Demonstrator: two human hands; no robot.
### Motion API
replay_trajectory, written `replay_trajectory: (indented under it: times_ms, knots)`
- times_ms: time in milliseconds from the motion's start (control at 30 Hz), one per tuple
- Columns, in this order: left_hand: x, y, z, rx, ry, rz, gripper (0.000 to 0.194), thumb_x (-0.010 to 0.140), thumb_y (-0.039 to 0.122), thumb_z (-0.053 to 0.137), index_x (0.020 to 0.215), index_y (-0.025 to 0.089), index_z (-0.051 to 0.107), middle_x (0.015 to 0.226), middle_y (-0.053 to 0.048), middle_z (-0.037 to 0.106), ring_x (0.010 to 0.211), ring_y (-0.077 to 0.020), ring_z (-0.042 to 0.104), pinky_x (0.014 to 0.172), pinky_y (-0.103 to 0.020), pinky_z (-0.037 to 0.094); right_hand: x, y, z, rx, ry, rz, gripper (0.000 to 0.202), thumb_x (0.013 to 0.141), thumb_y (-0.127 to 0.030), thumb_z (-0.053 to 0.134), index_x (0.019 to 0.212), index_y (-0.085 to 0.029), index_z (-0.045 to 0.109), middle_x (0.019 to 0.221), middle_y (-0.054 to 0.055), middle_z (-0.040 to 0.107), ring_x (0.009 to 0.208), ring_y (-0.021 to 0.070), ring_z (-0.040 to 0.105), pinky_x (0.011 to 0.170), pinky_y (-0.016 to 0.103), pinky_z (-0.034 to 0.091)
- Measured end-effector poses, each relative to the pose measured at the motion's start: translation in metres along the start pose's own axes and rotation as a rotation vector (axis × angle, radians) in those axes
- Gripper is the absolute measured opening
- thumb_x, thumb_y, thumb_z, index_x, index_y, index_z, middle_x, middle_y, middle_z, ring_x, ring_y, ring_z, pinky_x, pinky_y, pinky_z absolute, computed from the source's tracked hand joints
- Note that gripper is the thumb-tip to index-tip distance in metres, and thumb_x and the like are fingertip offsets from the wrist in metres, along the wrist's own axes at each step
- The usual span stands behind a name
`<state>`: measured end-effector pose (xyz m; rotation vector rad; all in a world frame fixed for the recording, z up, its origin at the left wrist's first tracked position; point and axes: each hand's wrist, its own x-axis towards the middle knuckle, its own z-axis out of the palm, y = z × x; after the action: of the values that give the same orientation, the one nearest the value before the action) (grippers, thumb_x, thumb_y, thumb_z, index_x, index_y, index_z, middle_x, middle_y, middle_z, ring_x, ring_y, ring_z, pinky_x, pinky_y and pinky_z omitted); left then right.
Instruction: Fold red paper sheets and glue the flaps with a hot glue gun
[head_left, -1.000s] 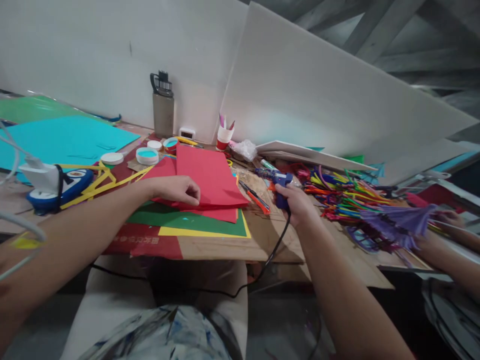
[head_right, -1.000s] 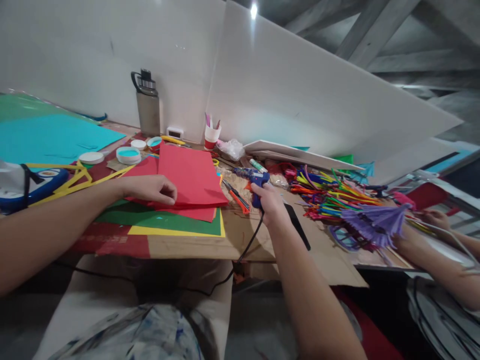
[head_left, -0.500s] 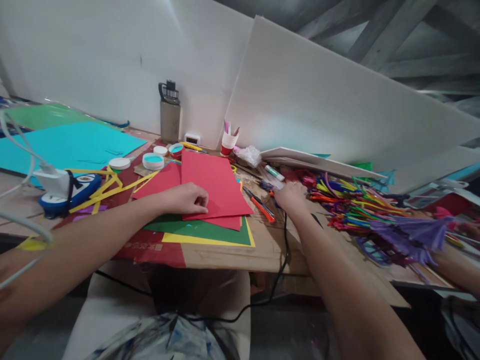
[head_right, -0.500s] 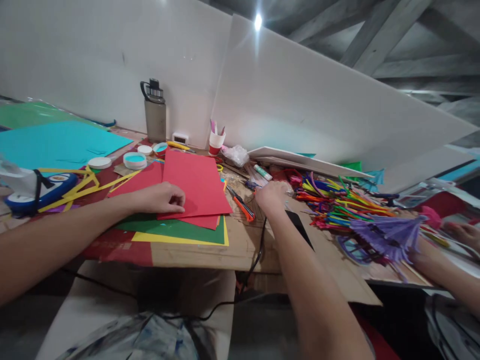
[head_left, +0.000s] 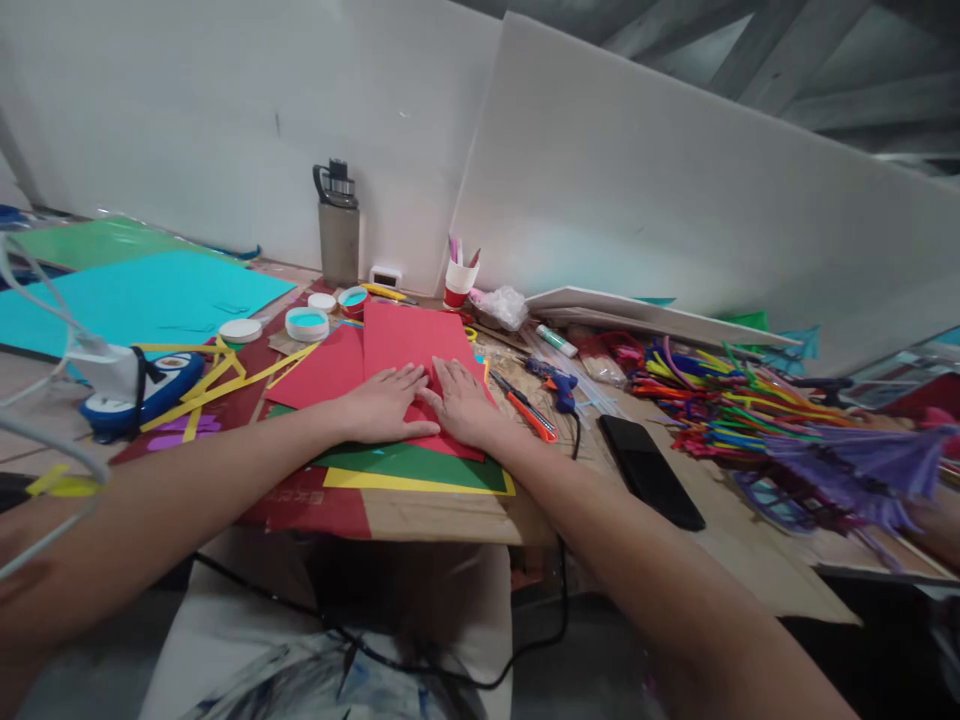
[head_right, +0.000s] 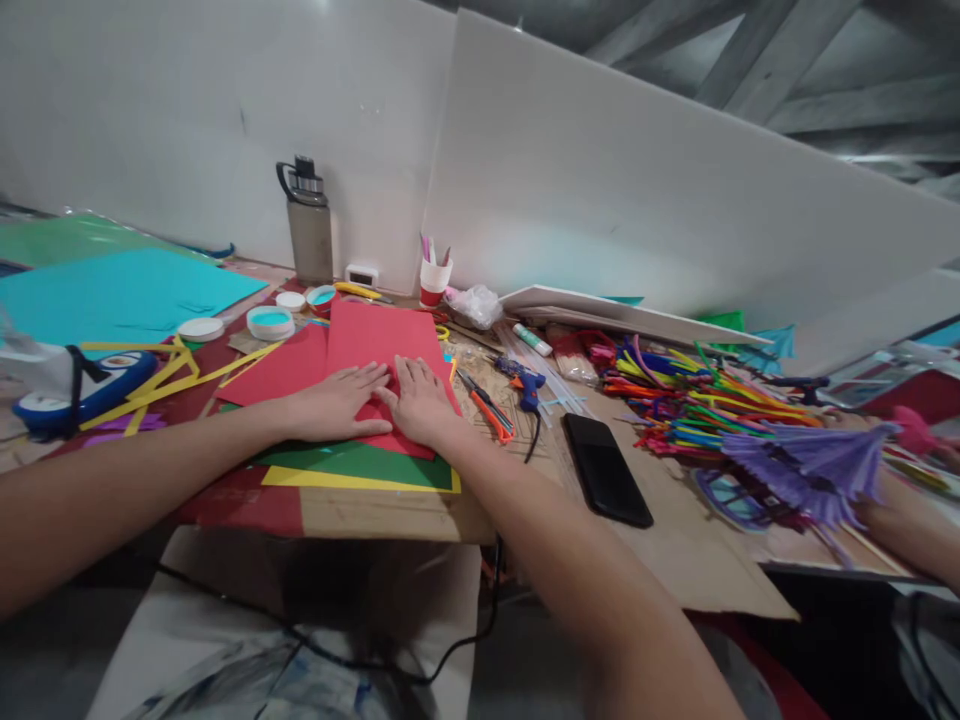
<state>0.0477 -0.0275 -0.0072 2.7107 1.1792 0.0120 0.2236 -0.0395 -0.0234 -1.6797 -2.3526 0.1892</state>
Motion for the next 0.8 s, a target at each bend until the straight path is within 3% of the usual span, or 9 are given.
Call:
replay_trajectory:
  times_ms: [200,433,633,800]
  knots:
    - [-0.001,-0.006,0.001,-0.009,-0.016,-0.010,0.106,0.072,0.082,0.031,0.149,0.010,0.015,0.156,-0.015,0.007,0.144,-0.0289,0.006,0.115,-0.041,0.004,-0.003,0.021,0.000,-0.069,-0.003,-0.014,0.078,0.091,-0.062,0.015,0.147,-0.008,0.023,0.153,0.015,0.023,0.141,0.0272,0.018,0.113,0.044,0.012]
    - [-0.011,-0.013,-0.003,-0.007,-0.043,-0.065,0.110,0.069,0.082,0.036,0.149,0.009,0.014,0.156,-0.015,0.007,0.144,-0.0302,0.003,0.115,-0.042,0.004,-0.006,0.030,-0.004,-0.099,-0.049,0.020,0.079,0.091,-0.063,0.012,0.148,-0.010,0.020,0.155,0.013,0.016,0.143,0.0263,0.007,0.113,0.047,0.004]
    - [-0.010,-0.015,-0.015,-0.055,-0.062,-0.056,0.112,0.068,0.082,0.040,0.149,0.010,0.014,0.155,-0.018,0.010,0.143,-0.0318,0.010,0.114,-0.043,0.011,-0.002,0.004,-0.015,-0.082,0.013,-0.033,0.075,0.092,-0.059,0.016,0.148,-0.009,0.020,0.156,0.013,0.013,0.144,0.0257,0.002,0.114,0.047,0.002]
    - [-0.008,-0.018,-0.007,0.011,0.011,-0.031,0.102,0.073,0.080,0.035,0.146,0.009,0.028,0.154,-0.018,0.009,0.143,-0.0310,0.007,0.115,-0.042,0.007,0.007,-0.022,-0.002,0.027,-0.007,-0.117,0.076,0.093,-0.059,0.010,0.149,-0.008,0.017,0.155,0.012,0.015,0.144,0.0238,0.005,0.114,0.045,0.006]
